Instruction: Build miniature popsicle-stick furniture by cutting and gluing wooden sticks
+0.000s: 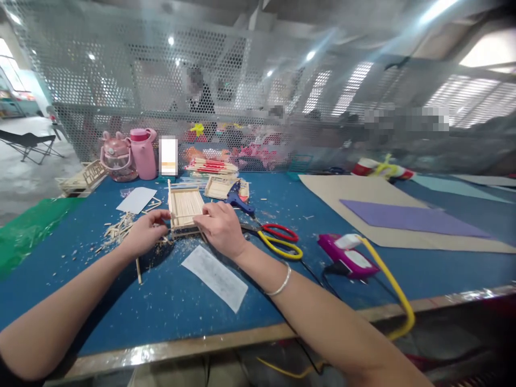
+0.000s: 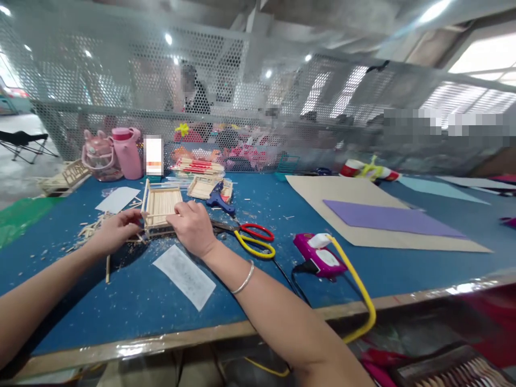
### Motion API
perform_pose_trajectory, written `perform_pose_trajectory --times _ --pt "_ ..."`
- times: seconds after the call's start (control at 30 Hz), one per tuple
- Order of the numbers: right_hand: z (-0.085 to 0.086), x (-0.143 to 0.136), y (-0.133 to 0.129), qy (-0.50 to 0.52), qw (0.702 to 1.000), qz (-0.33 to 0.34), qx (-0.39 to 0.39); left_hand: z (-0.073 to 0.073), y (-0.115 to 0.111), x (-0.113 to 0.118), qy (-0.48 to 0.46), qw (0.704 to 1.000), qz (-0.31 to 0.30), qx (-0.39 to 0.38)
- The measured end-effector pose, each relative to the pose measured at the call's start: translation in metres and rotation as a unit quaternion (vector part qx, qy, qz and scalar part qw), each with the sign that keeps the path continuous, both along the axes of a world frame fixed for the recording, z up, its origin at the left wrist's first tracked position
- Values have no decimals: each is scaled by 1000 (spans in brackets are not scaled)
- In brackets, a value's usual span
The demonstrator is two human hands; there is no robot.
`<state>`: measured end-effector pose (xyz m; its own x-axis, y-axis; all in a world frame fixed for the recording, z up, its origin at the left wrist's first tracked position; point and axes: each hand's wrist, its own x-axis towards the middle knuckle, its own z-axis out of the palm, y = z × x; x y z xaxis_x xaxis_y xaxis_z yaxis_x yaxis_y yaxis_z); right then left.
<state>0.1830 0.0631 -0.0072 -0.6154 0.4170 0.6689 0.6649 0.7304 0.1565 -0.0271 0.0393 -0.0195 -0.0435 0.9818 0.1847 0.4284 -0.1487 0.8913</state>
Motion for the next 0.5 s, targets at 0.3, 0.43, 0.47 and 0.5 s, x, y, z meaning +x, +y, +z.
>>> perform_pose_trajectory --times 0.3,0.43,0.47,0.5 --pt "-2 -11 -3 -20 999 -25 15 3 -7 6 82 994 -48 60" --pt "-2 -12 -3 -37 999 -28 -1 0 -7 9 101 990 -18 92" --pt "-2 -12 -3 -42 999 -26 -6 0 -7 9 105 990 -14 98" --pt "-1 -12 -3 -45 999 -22 -12 0 -7 10 107 989 -12 101"
